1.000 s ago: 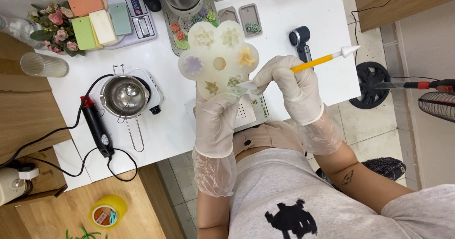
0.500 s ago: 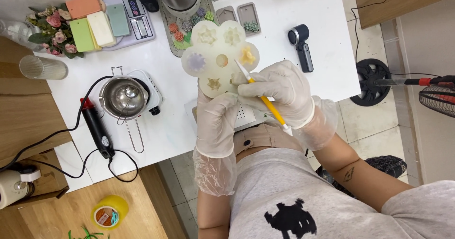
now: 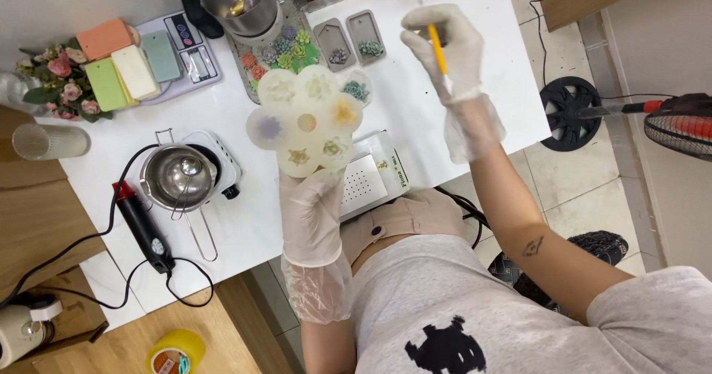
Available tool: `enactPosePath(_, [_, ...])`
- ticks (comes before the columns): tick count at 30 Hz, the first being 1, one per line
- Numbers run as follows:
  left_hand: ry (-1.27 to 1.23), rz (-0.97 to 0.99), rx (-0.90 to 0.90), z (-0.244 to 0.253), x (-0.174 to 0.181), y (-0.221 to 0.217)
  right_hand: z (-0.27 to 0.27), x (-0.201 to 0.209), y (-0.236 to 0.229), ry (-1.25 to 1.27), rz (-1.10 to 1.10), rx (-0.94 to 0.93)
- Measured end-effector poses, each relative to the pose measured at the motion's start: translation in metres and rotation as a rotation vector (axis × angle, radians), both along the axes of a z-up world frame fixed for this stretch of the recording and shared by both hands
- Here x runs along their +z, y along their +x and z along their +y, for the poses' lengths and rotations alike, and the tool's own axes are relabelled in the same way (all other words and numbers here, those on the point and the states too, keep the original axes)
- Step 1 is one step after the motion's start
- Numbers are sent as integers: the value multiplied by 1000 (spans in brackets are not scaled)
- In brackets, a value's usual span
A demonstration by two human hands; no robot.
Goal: Manually de-molding and detailing small decorative soap or wax figures.
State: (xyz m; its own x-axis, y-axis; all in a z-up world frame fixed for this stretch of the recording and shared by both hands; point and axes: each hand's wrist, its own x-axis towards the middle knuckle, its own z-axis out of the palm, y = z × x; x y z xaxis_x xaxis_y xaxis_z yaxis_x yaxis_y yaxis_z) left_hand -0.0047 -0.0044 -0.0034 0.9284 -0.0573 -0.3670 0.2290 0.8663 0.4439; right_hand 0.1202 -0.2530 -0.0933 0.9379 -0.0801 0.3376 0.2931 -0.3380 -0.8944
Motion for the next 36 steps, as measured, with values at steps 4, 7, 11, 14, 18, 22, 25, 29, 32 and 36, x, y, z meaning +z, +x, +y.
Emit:
enactPosePath(4, [8, -25, 18, 6, -12, -13, -11, -95, 40, -96, 201, 11])
enactPosePath(7, [-13, 0, 7, 9, -14, -21, -8, -134, 55, -235, 355, 47])
enactPosePath(11, [4, 102, 2, 11, -19, -26, -5, -190, 76, -150, 309, 92])
enactPosePath(14, [9, 133, 3, 13, -19, -28, 0, -193, 87, -81, 374, 102])
enactPosePath(18, [19, 133, -10, 11, -8, -21, 0, -198, 96, 2, 533, 143])
enactPosePath(22, [11, 119, -16, 10, -16, -19, -3, -179, 96, -135, 582, 155])
enactPosePath(25, [17, 112, -29, 9, -18, -17, -9, -179, 97, -97, 543, 176])
enactPosePath(29, [4, 105, -21, 7, -13, -13, -13, -168, 96, -141, 469, 141])
enactPosePath(32, [3, 71, 1, 5, -11, -12, -10, -135, 87, 7, 422, 55])
enactPosePath(36, [47, 23, -7, 1, -2, -5, 5, -39, 43, 313, 358, -89])
